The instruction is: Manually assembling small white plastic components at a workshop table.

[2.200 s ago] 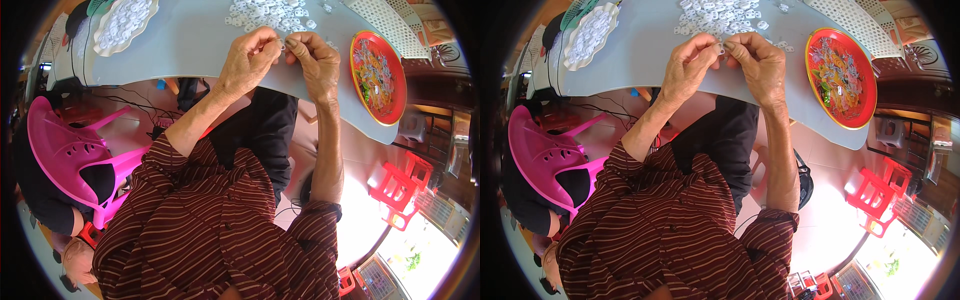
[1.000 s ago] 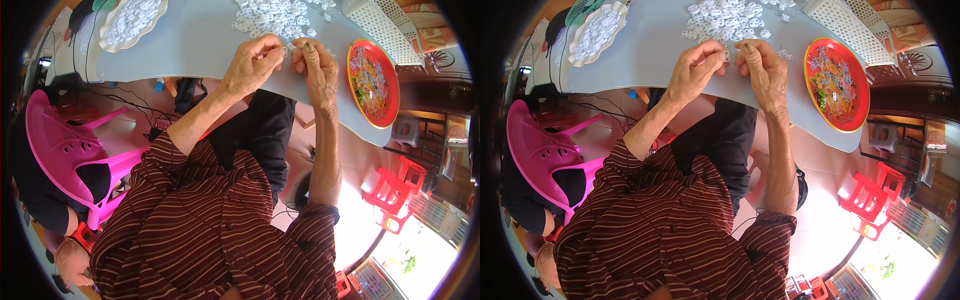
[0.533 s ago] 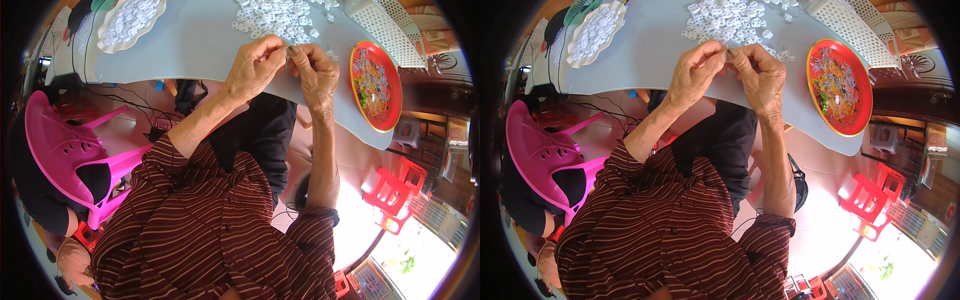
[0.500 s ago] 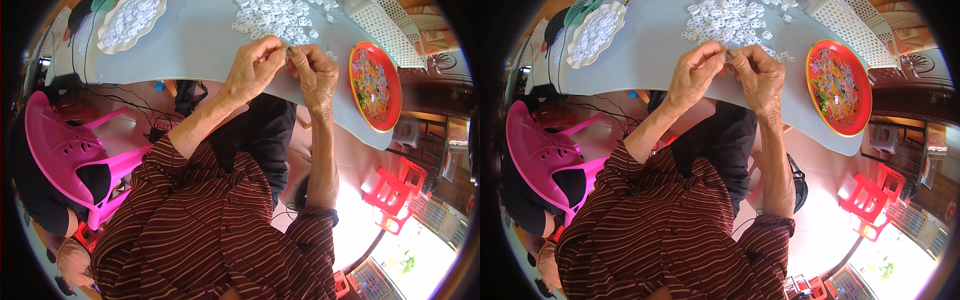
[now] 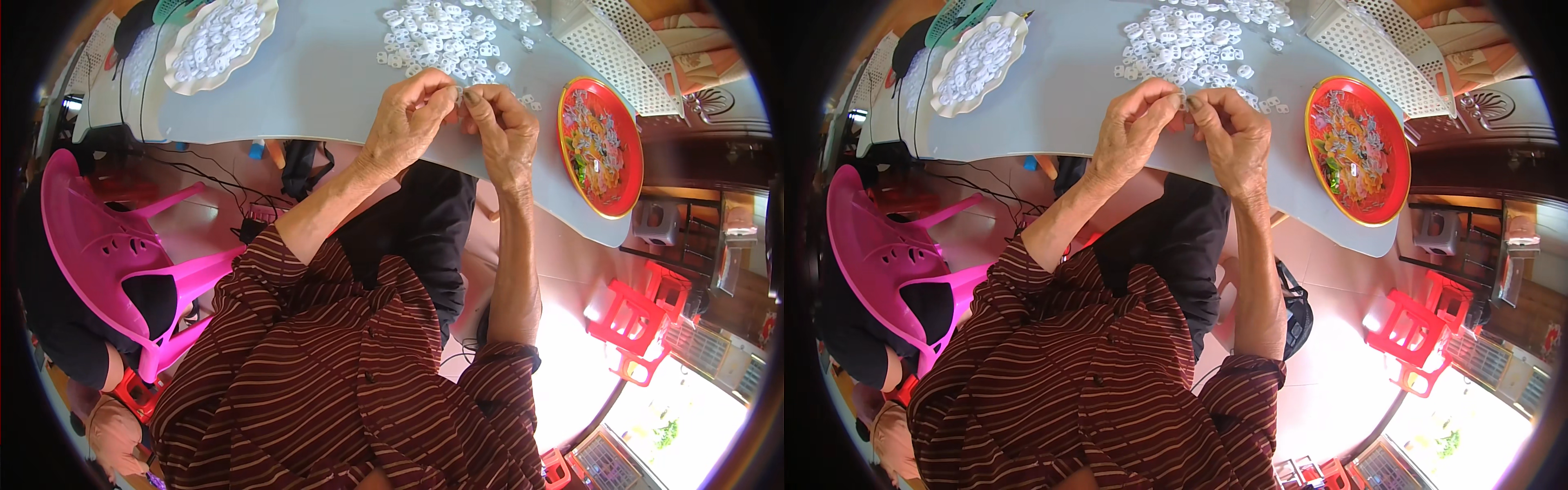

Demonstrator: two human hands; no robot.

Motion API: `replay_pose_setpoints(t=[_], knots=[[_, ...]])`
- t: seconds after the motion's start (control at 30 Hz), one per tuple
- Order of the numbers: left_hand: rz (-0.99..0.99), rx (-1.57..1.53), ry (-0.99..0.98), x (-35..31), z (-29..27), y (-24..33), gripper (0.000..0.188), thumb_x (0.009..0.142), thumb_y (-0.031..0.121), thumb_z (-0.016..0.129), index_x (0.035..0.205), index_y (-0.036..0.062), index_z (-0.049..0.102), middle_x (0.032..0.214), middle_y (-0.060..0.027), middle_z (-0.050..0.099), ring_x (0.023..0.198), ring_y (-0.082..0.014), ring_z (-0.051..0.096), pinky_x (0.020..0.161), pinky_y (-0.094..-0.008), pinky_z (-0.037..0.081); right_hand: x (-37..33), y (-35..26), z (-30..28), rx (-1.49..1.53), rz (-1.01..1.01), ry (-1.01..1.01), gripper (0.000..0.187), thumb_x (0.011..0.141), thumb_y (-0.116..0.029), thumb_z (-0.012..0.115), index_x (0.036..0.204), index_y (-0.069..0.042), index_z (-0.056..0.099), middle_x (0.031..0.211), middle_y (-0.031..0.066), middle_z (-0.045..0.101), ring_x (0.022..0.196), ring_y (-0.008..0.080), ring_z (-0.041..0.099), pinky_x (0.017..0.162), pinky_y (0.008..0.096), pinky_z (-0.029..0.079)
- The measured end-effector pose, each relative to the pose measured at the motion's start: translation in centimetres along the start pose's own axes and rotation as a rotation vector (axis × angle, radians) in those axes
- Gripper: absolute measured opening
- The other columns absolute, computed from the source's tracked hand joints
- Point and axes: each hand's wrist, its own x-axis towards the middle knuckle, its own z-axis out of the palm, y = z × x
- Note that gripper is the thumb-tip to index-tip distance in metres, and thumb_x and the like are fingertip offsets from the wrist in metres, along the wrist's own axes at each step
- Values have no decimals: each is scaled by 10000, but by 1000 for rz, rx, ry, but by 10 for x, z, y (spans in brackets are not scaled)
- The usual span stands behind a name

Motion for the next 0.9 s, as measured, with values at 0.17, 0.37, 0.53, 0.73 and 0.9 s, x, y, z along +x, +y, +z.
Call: replay_pose_setpoints(t=[0.17,0.37,0.53,0.73,0.9], knots=[[-53,1,2,1,1,0,158,909,149,533,881,-6,557,655,21,483,600,-42,425,535,-195,381,-1,-1,8,-50,-16,59,152,867,-153,657,830,-6,652,661,-20,590,578,42,474,523,193,391],[-30,-19,20,4,1,-6,194,920,177,528,873,-8,563,649,36,472,599,-32,400,518,-192,345,1,-4,12,55,-2,58,151,859,-146,667,853,2,635,667,-8,591,613,45,497,543,192,396],[-24,37,-17,5,1,2,217,936,189,510,877,-12,567,658,24,494,590,-36,394,519,-201,346,1,-3,6,76,-9,15,159,867,-140,656,839,12,617,725,19,614,643,58,515,570,204,420],[108,271,-35,24,-7,11,184,931,159,502,843,14,573,648,-18,528,591,-69,448,517,-238,374,-7,-16,-16,55,128,123,157,912,-128,579,891,27,587,757,68,635,603,93,562,570,229,476],[360,599,-162,74,-13,10,79,837,62,525,783,19,563,621,-98,528,569,-199,515,587,-312,436,-10,-3,-31,111,97,95,140,893,-117,607,893,23,610,729,45,615,578,73,529,544,215,448]])
